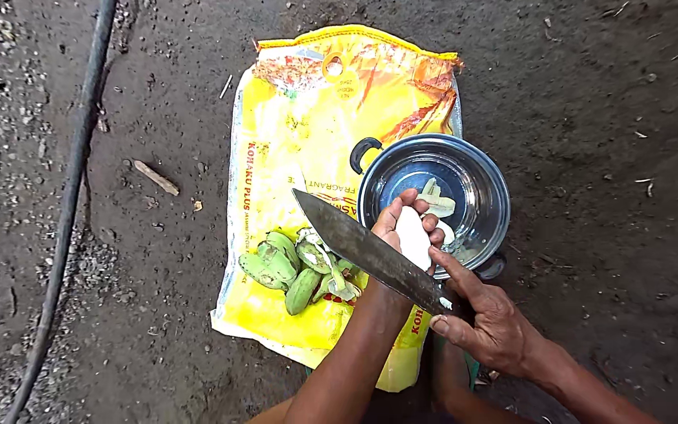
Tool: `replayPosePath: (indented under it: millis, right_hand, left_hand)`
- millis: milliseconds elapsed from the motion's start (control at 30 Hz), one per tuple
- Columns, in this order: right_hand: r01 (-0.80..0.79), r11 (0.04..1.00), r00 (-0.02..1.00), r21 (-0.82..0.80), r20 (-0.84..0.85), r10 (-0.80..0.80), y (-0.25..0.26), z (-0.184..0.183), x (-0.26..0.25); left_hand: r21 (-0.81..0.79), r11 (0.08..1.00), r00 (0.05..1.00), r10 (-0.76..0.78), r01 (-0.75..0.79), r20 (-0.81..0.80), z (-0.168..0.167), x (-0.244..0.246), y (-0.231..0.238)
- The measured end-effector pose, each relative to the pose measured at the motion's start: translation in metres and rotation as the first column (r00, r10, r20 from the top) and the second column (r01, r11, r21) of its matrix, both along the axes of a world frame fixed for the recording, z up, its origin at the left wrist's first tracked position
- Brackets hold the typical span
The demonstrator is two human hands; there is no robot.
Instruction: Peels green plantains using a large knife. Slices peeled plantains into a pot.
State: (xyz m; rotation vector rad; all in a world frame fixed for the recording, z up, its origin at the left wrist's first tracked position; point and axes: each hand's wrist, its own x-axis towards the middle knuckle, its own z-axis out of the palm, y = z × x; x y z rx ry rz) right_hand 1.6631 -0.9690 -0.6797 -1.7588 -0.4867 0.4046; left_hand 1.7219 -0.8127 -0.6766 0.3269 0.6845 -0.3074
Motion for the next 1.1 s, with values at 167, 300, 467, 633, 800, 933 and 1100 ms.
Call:
replayPosePath:
  millis: [167,300,467,633,800,933,1100]
  right_hand:
    - [-0.041,0.999,0.999,0.016,-0.034,0.042,0.0,0.001,0.002]
    - [-0.049,0.998,0.997,0.039,-0.062,0.051,0.0,0.0,0.002]
    - [-0.066,0.996,0.993,0.063,-0.089,0.072,-0.001,-0.001,0.001]
    - [-0.043,0.998,0.995,0.054,-0.086,0.047,-0.001,-0.003,-0.002]
    - [-0.028,0.998,0.996,0.058,-0.079,0.032,-0.003,-0.004,0.0]
    - [-0.043,0.995,0.991,0.094,-0.126,0.055,-0.003,-0.003,0.001]
    - [-0.036,0.992,0.989,0.118,-0.135,0.052,-0.003,-0.003,-0.001]
  left_hand:
    - [0.003,1.0,1.0,0.012,-0.012,0.006,0.001,0.0,0.0]
    - [-0.014,1.0,1.0,-0.001,0.001,-0.006,0.001,0.0,0.001]
    - [-0.021,1.0,1.0,-0.013,0.014,0.024,0.0,-0.004,0.001]
    - [-0.063,0.997,0.999,-0.042,0.044,0.033,-0.006,-0.006,0.002]
    - [-0.041,0.999,0.994,-0.016,0.021,0.104,-0.01,-0.012,-0.002]
    - [-0.087,0.996,0.986,-0.009,0.024,0.164,-0.004,-0.012,-0.001]
    - [-0.064,0.998,0.969,-0.002,0.018,0.246,-0.005,-0.014,-0.003]
